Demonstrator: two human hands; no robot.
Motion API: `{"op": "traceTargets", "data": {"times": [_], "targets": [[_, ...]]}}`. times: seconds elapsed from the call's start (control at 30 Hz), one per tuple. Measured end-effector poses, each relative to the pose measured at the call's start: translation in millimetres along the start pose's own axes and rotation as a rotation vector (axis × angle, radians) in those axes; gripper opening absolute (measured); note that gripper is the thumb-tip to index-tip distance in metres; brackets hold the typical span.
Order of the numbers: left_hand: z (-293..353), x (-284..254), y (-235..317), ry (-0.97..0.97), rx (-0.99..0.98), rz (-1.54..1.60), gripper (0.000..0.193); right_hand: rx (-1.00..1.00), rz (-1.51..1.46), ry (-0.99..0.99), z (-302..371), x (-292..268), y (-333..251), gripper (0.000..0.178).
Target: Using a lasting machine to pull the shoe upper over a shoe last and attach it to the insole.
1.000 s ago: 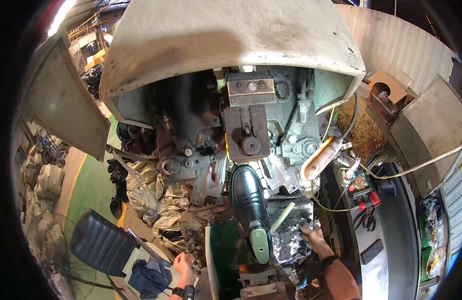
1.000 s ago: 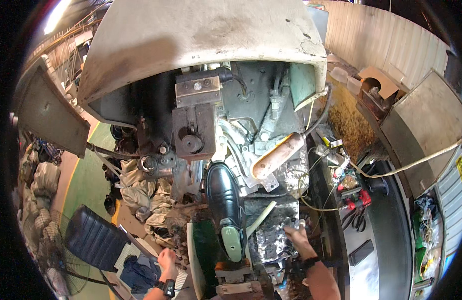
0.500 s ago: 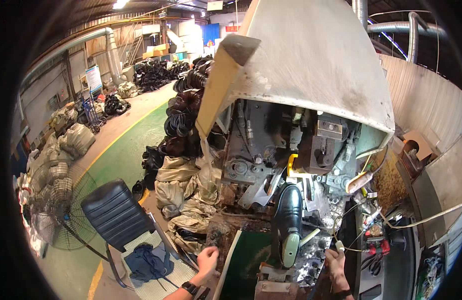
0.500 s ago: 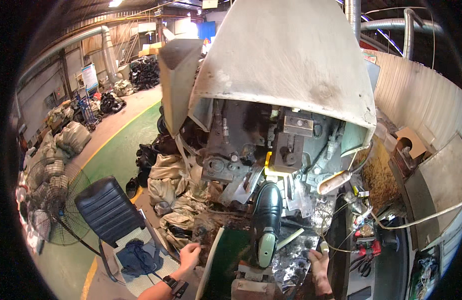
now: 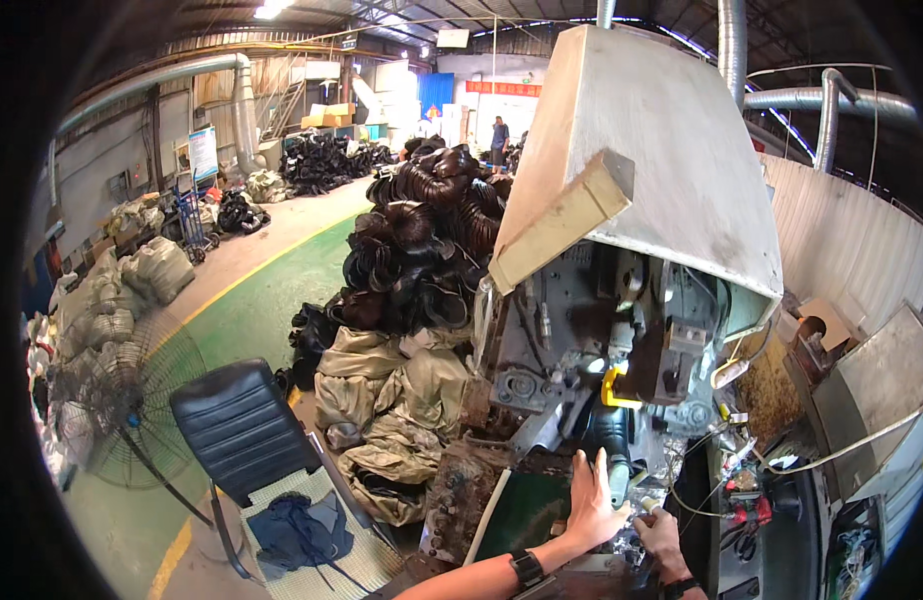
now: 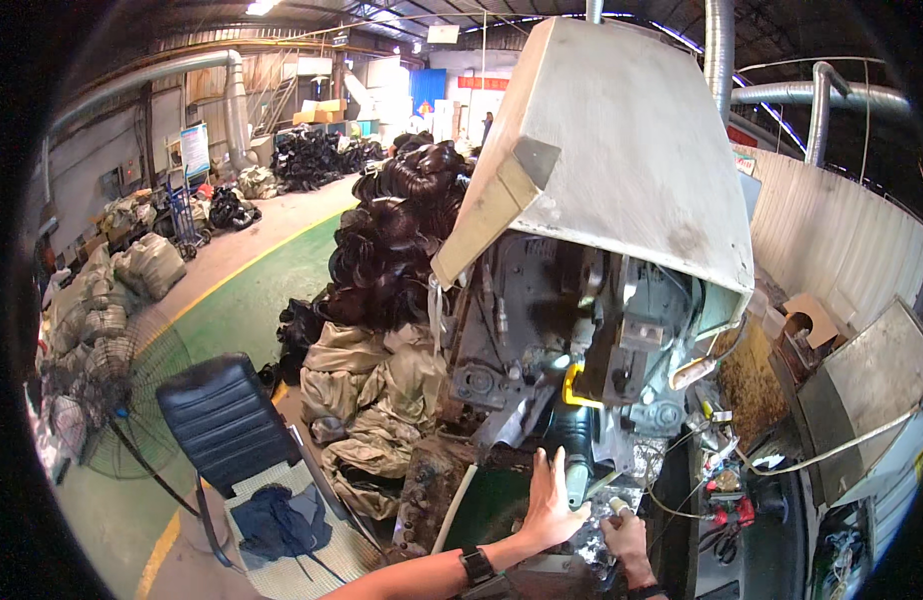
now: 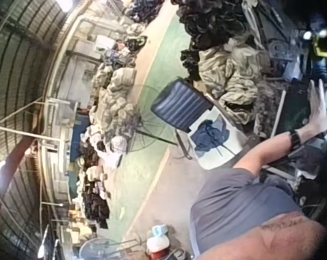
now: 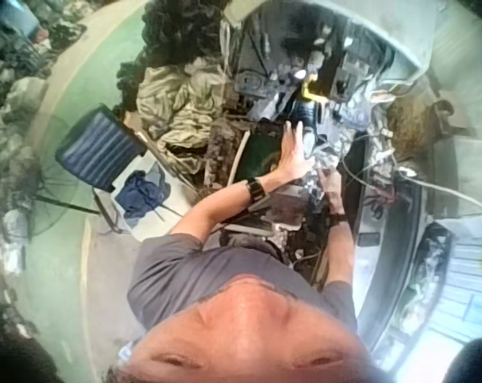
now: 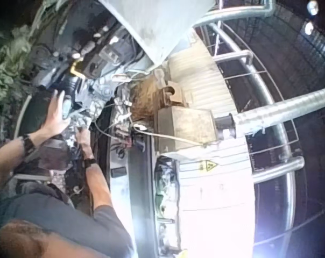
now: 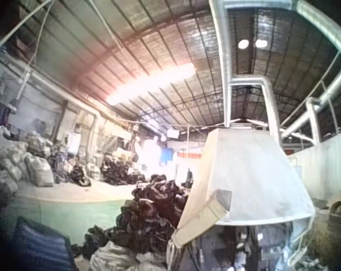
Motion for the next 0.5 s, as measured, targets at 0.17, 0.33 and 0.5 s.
{"op": "traceTargets", "data": {"times": [0.17,0.33,0.5], "targets": [[6.2,3.2,-4.0,-0.005,0.016,0.004,0.114,0.015,0.129,0.008,-5.0,2.5,8.9,0.050],[4.6,2.4,-3.6,-0.023,0.004,0.000,0.113,-0.008,0.203,-0.055,-4.3,-4.8,-6.1,0.054],[2.4,1.2,-4.0,0.016,-0.013,-0.034,0.110,0.013,0.262,-0.143,-10.3,-9.9,-20.3,0.049]]}}
Point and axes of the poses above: each hand's wrist, its own z-axis away from the middle knuckle, its own x-axis out of the palm, y = z × x, the point moved 3 cm from there along -z, towards the middle knuckle, and after that the axes turned 8 degrees about z, right-handed, at the moved point
